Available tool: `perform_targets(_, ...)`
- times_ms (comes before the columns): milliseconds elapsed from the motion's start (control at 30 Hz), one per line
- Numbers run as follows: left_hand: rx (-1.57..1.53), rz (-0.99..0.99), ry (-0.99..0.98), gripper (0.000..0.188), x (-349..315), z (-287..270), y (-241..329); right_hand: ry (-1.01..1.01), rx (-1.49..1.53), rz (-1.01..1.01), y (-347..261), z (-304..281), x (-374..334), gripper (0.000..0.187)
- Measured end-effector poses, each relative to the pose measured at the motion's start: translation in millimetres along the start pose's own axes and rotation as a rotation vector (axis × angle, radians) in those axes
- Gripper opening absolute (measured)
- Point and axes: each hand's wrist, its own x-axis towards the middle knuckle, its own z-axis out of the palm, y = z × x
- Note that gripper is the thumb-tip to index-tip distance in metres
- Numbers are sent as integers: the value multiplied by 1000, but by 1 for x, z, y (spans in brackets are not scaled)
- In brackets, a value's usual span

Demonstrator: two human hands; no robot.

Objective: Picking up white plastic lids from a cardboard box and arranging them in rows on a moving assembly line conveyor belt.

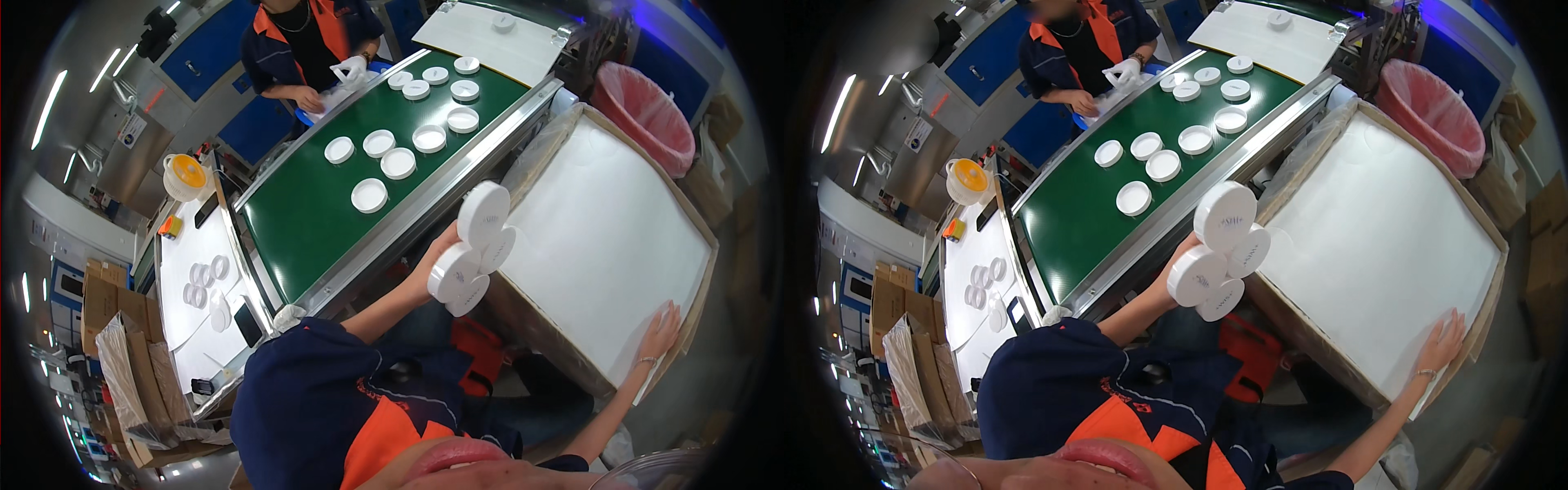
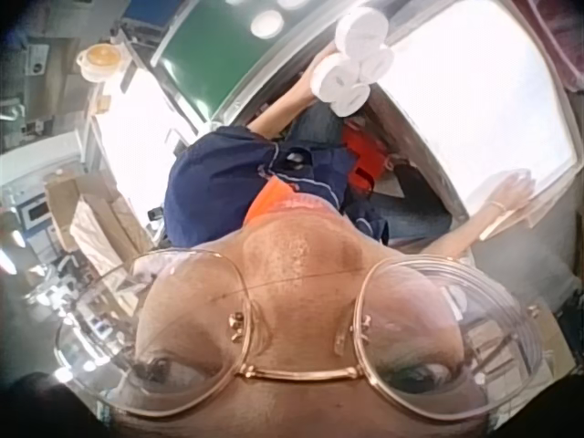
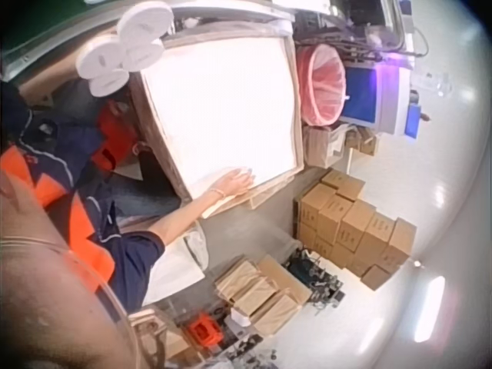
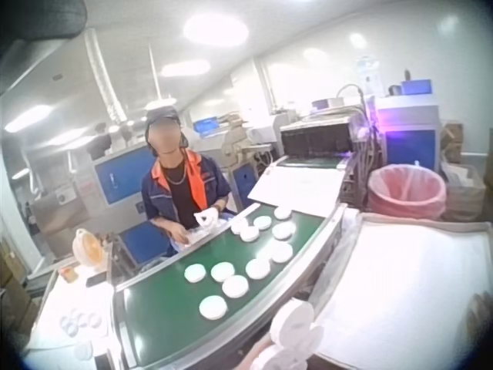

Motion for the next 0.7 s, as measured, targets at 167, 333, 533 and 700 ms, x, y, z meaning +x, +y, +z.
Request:
perform_targets(167, -751, -275, 9, 35, 9, 11, -20, 18, 3, -21, 9, 1, 2, 43)
perform_targets(333, -1307, -425, -132, 37, 31, 50, -4, 10, -19, -16, -5, 8, 9, 42)
perform_targets(533, -1395, -524, -191, 38, 39, 83, -15, -19, -131, 66, -30, -3, 6, 44)
perform_targets(700, -1419, -506, -196, 39, 40, 90, -19, -104, -132, 117, -38, -10, 3, 43)
